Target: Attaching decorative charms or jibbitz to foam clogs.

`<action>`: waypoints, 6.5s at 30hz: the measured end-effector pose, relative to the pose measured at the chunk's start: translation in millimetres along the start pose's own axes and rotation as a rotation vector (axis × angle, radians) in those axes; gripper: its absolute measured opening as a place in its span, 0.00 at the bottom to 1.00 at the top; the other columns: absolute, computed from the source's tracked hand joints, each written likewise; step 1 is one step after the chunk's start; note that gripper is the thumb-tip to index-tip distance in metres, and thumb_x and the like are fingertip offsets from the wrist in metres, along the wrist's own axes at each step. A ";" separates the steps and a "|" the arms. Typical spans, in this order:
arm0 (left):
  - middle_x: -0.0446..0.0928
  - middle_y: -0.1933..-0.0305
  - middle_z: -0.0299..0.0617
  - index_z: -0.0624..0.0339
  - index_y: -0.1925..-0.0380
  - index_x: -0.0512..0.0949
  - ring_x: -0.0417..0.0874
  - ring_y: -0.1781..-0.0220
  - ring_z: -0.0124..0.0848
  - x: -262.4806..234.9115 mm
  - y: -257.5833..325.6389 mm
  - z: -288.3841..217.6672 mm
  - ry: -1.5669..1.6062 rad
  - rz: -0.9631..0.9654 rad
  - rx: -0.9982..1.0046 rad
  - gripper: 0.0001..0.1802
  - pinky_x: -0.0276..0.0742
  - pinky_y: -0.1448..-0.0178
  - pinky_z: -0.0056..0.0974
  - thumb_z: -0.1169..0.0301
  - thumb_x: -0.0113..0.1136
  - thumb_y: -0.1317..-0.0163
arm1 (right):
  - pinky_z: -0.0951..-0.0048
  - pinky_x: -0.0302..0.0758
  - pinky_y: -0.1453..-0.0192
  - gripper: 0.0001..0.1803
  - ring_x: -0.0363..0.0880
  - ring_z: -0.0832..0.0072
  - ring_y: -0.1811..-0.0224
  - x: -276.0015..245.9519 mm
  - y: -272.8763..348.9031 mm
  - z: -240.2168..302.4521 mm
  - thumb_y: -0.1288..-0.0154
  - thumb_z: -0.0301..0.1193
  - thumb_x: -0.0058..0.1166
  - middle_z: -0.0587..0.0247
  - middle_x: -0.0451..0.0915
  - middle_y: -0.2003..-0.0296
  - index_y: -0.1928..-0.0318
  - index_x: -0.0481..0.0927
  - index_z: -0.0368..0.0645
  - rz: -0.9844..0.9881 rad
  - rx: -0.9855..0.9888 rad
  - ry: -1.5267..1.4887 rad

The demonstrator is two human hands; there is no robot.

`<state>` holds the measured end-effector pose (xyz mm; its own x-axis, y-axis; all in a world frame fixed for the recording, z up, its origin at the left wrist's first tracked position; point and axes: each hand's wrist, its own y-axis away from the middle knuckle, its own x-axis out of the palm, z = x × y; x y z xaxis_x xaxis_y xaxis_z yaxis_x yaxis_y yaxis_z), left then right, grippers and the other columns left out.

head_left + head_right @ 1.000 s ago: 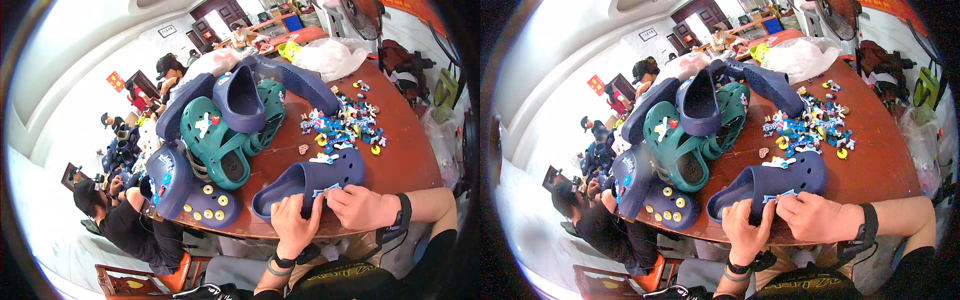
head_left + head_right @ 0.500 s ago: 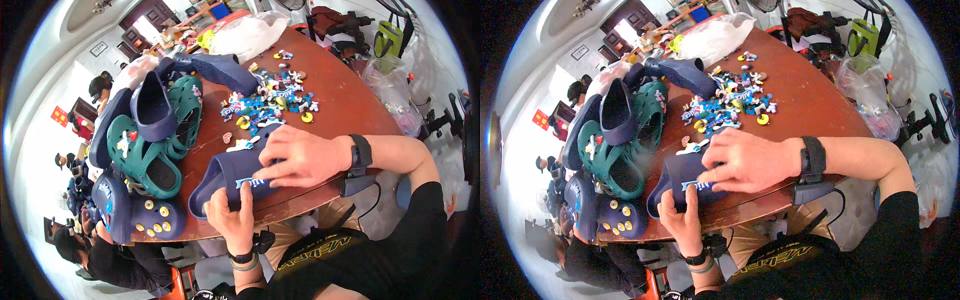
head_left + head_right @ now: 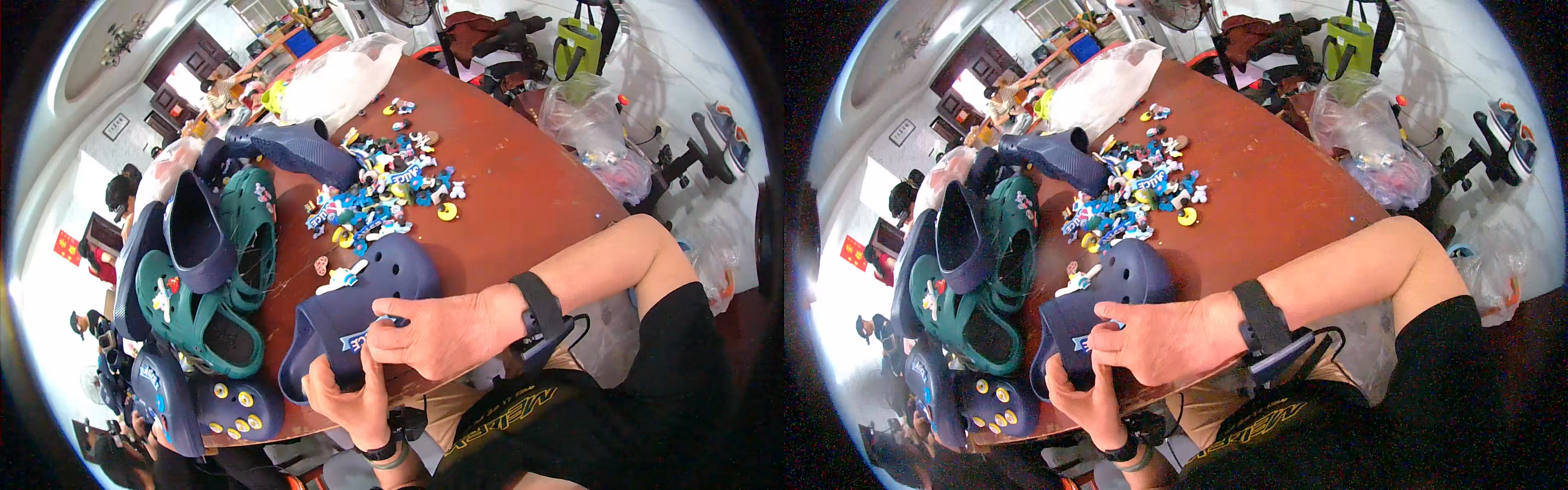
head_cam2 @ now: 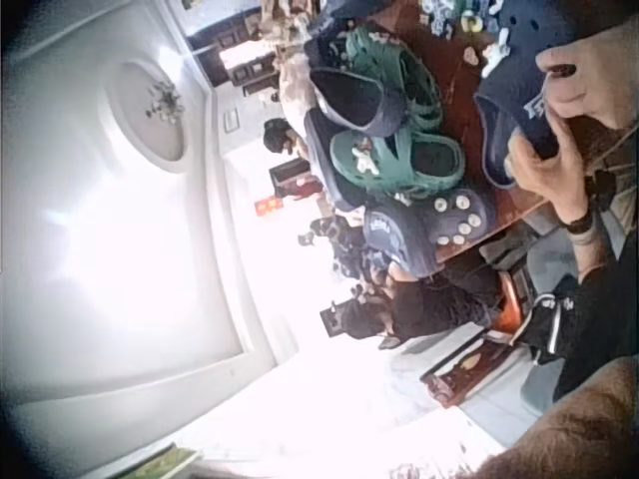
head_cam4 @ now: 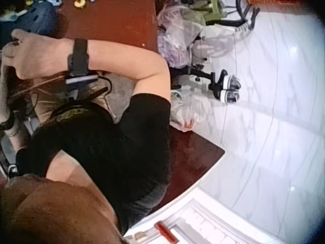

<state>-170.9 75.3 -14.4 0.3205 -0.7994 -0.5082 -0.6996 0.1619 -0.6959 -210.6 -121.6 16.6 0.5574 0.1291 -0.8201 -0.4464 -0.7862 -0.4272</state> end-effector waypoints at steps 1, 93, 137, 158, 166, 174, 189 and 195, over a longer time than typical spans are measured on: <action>0.73 0.74 0.43 0.65 0.71 0.75 0.70 0.70 0.42 0.6 -1.4 -1.7 -0.021 -0.040 0.023 0.19 0.64 0.64 0.44 0.69 0.77 0.54 | 0.56 0.68 0.38 0.16 0.73 0.67 0.51 1.7 1.3 -2.5 0.49 0.34 0.53 0.58 0.77 0.59 0.64 0.83 0.37 -0.029 0.033 -0.038; 0.77 0.77 0.39 0.56 0.74 0.77 0.74 0.77 0.42 -2.4 -14.8 0.6 -0.023 0.035 0.062 0.16 0.69 0.69 0.43 0.66 0.75 0.59 | 0.70 0.76 0.47 0.08 0.81 0.73 0.55 32.8 4.4 -137.5 0.36 0.29 0.63 0.62 0.83 0.62 0.60 0.86 0.38 0.064 0.399 -1.150; 0.75 0.77 0.43 0.60 0.74 0.74 0.76 0.76 0.42 -1.9 -11.3 3.7 -0.115 0.030 0.065 0.17 0.70 0.69 0.42 0.66 0.75 0.56 | 0.72 0.76 0.58 0.10 0.82 0.77 0.61 24.6 8.4 -110.4 0.41 0.32 0.66 0.59 0.85 0.62 0.61 0.87 0.39 0.004 0.585 -1.096; 0.75 0.78 0.42 0.58 0.76 0.75 0.74 0.77 0.46 2.9 -10.7 3.6 -0.046 -0.019 0.030 0.17 0.66 0.69 0.45 0.64 0.75 0.59 | 0.71 0.77 0.58 0.10 0.83 0.76 0.65 28.1 3.8 -89.1 0.35 0.33 0.61 0.60 0.86 0.69 0.63 0.86 0.38 -0.080 0.852 -0.981; 0.75 0.78 0.43 0.60 0.75 0.76 0.74 0.76 0.46 3.2 -9.7 5.3 -0.083 -0.045 0.058 0.18 0.66 0.69 0.46 0.64 0.75 0.59 | 0.66 0.78 0.64 0.22 0.84 0.68 0.70 36.7 0.4 -95.6 0.39 0.48 0.64 0.55 0.85 0.71 0.66 0.85 0.37 -0.105 0.807 -0.907; 0.76 0.77 0.44 0.61 0.72 0.76 0.75 0.76 0.44 2.4 -8.1 5.2 -0.036 -0.013 -0.006 0.19 0.69 0.69 0.44 0.65 0.76 0.58 | 0.70 0.77 0.63 0.13 0.80 0.78 0.69 -2.0 28.6 -127.4 0.32 0.38 0.59 0.64 0.83 0.69 0.60 0.85 0.40 -0.192 0.975 -0.942; 0.73 0.77 0.45 0.62 0.72 0.74 0.73 0.76 0.44 3.3 -6.4 5.7 -0.043 -0.034 0.008 0.20 0.67 0.70 0.44 0.65 0.75 0.58 | 0.57 0.76 0.54 0.13 0.82 0.56 0.57 30.3 100.9 -134.4 0.48 0.36 0.69 0.57 0.84 0.64 0.63 0.85 0.43 0.013 0.718 -0.323; 0.78 0.72 0.42 0.66 0.66 0.76 0.74 0.72 0.29 -4.3 -6.3 3.3 -0.127 0.043 0.038 0.16 0.74 0.63 0.34 0.72 0.73 0.51 | 0.58 0.77 0.64 0.10 0.82 0.56 0.71 20.1 65.8 -103.6 0.43 0.33 0.65 0.53 0.83 0.73 0.68 0.83 0.39 -0.253 0.730 -0.664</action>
<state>-165.7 79.6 -9.5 0.3702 -0.7121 -0.5965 -0.6907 0.2185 -0.6894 -156.3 -233.3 11.4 0.2927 0.7247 -0.6238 -0.8113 -0.1571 -0.5631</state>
